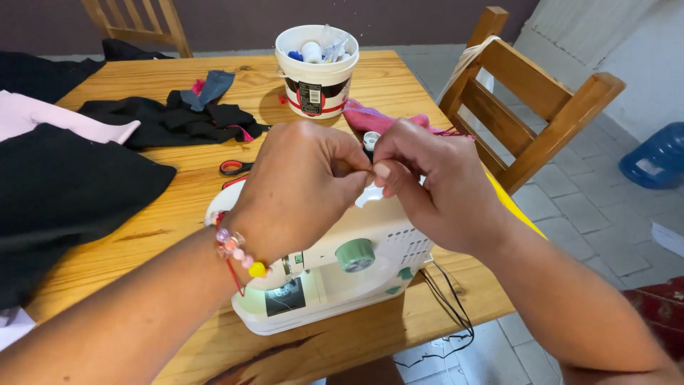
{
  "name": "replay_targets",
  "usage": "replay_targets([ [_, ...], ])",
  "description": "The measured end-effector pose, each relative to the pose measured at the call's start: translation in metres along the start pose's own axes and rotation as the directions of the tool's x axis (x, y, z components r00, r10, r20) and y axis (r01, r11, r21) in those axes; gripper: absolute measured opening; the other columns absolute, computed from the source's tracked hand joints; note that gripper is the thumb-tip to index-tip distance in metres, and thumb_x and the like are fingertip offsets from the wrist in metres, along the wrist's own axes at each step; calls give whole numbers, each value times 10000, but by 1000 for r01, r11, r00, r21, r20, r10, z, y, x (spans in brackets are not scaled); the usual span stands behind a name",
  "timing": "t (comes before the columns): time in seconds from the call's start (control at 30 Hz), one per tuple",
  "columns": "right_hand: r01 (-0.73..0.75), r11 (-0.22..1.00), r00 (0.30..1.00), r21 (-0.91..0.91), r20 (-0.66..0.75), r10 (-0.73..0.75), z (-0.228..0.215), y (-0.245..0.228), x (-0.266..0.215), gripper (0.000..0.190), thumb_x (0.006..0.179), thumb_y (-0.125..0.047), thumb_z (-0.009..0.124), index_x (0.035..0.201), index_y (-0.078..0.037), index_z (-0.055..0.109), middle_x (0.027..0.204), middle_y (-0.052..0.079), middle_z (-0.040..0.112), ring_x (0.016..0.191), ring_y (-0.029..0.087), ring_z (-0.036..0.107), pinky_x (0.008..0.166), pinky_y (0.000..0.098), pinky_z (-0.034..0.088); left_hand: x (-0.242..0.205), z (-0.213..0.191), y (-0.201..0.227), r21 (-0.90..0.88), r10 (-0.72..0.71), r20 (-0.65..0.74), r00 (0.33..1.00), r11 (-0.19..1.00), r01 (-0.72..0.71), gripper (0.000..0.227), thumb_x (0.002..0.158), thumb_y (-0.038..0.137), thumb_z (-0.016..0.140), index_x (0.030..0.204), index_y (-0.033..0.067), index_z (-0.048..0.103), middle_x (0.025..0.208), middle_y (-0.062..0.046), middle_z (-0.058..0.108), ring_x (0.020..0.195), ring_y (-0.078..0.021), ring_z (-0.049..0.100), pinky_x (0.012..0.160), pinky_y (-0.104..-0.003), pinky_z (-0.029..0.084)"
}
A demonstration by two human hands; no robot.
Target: The person winds a bobbin with black thread and places it on the sewing machine. They then thread the machine, guiding the thread through the tension discs and needle. Finally, they place a small piece of black fabric under the presser foot.
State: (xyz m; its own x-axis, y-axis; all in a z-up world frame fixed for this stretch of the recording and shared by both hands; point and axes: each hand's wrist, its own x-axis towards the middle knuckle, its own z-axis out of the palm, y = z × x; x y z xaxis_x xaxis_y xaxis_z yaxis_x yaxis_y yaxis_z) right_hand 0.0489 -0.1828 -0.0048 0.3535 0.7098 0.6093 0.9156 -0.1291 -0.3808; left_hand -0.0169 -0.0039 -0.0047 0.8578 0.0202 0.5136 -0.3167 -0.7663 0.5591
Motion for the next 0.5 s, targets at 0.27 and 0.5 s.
replay_targets([
  [0.27, -449, 801, 892, 397, 150, 426, -1, 6, 11, 93, 965, -80, 614, 875, -73, 591, 698, 90, 749, 591, 138, 722, 500, 231, 521, -12, 15, -13, 221, 234, -151, 961, 955, -198, 180, 871, 122, 645, 709, 178, 702, 638, -3, 712, 544, -286, 628, 527, -428, 430],
  [0.5, -650, 668, 760, 364, 316, 568, -3, 14, 24, 104, 936, -61, 622, 839, -24, 613, 685, 153, 774, 560, 177, 729, 410, 259, 500, -15, 13, -14, 263, 290, -72, 954, 929, -262, 154, 911, 131, 572, 764, 146, 616, 665, -67, 671, 612, -354, 619, 520, -492, 411],
])
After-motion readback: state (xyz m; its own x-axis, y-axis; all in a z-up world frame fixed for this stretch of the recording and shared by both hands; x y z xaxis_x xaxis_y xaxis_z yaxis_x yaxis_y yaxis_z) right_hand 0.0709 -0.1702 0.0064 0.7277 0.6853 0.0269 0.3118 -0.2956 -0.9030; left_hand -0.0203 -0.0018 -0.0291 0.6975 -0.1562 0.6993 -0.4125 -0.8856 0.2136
